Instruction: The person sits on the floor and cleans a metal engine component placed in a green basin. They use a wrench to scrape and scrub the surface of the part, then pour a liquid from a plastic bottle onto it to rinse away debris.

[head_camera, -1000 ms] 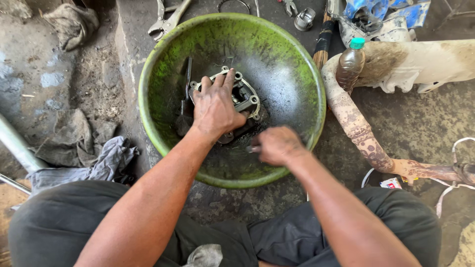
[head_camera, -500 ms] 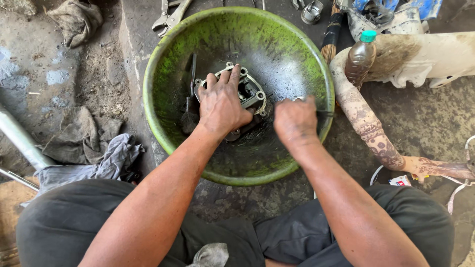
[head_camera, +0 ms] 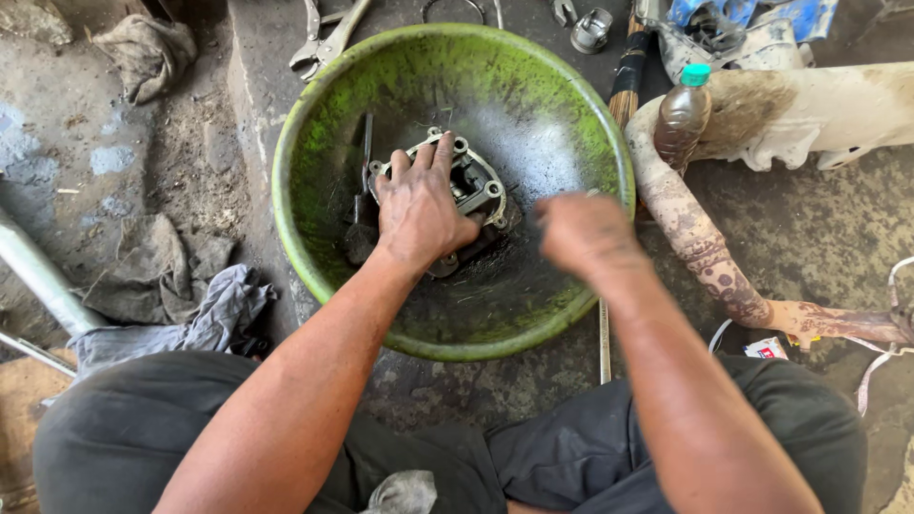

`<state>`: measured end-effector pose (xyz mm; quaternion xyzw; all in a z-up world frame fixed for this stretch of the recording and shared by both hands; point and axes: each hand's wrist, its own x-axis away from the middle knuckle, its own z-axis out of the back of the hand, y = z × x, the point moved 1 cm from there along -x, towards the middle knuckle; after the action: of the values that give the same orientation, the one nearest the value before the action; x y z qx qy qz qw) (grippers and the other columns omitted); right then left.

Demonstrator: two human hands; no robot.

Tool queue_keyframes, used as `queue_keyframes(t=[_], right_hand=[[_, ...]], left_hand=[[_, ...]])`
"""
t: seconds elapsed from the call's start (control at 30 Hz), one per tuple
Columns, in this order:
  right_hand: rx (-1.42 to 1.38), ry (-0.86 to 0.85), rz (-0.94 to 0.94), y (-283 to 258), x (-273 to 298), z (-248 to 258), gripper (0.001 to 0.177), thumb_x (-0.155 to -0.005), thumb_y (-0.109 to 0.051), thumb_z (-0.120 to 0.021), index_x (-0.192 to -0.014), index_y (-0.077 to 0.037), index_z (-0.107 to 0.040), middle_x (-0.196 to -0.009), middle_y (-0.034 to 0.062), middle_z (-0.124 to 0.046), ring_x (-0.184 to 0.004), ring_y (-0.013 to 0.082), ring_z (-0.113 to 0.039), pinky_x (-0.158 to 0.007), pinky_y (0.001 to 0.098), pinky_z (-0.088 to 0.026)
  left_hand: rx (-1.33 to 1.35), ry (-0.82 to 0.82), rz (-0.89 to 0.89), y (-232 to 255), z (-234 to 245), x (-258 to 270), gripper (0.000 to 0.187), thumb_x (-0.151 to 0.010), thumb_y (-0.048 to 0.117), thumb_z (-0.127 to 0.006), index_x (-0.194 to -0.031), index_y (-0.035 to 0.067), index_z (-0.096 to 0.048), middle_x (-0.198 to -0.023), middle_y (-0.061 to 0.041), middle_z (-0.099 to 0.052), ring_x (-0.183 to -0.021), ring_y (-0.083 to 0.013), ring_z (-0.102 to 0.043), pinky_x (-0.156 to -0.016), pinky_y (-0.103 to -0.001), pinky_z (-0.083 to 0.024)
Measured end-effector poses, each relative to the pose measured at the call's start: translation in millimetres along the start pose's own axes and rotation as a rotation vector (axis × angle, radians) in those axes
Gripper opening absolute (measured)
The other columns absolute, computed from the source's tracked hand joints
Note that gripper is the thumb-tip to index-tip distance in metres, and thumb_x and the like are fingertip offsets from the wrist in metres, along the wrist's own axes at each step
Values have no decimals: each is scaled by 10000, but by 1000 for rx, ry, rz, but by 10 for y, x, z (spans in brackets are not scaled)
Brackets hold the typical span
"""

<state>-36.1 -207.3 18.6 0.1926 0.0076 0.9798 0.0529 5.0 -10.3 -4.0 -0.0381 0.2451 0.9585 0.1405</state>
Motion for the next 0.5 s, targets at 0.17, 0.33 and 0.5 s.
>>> queue_keyframes(t=[0.17,0.33,0.5], right_hand=[[-10,405,191,154,-227,-133,198,-938,-181,-651,-1090,-181,-779,-976,86,-726,-823,279,-729,-798,468,-567],[131,561,235,-44,-319,-442,233,-868,-29,-630,-1041,-104,-767,-923,109,-744,-825,275,-734,-856,460,-562],[18,544,326,8,-242,-513,296,-701,-42,-648,-973,-74,-761,-925,160,-752,-777,335,-710,-718,475,-581]], left_hand=[[-25,-33,-18,-20,-25,-36,1108,-588,379,-864,-1534,42,-396,-1368,-144,-565,-1242,-391,-499,-1021,-581,-423],[-27,15,-58,-54,-50,-39,1118,-572,380,-869,-1521,21,-401,-1355,-157,-567,-1218,-404,-499,-988,-596,-422],[-37,44,-29,-9,-66,-12,1090,-562,341,-850,-1516,34,-420,-1356,-136,-574,-1221,-395,-510,-1000,-575,-432]])
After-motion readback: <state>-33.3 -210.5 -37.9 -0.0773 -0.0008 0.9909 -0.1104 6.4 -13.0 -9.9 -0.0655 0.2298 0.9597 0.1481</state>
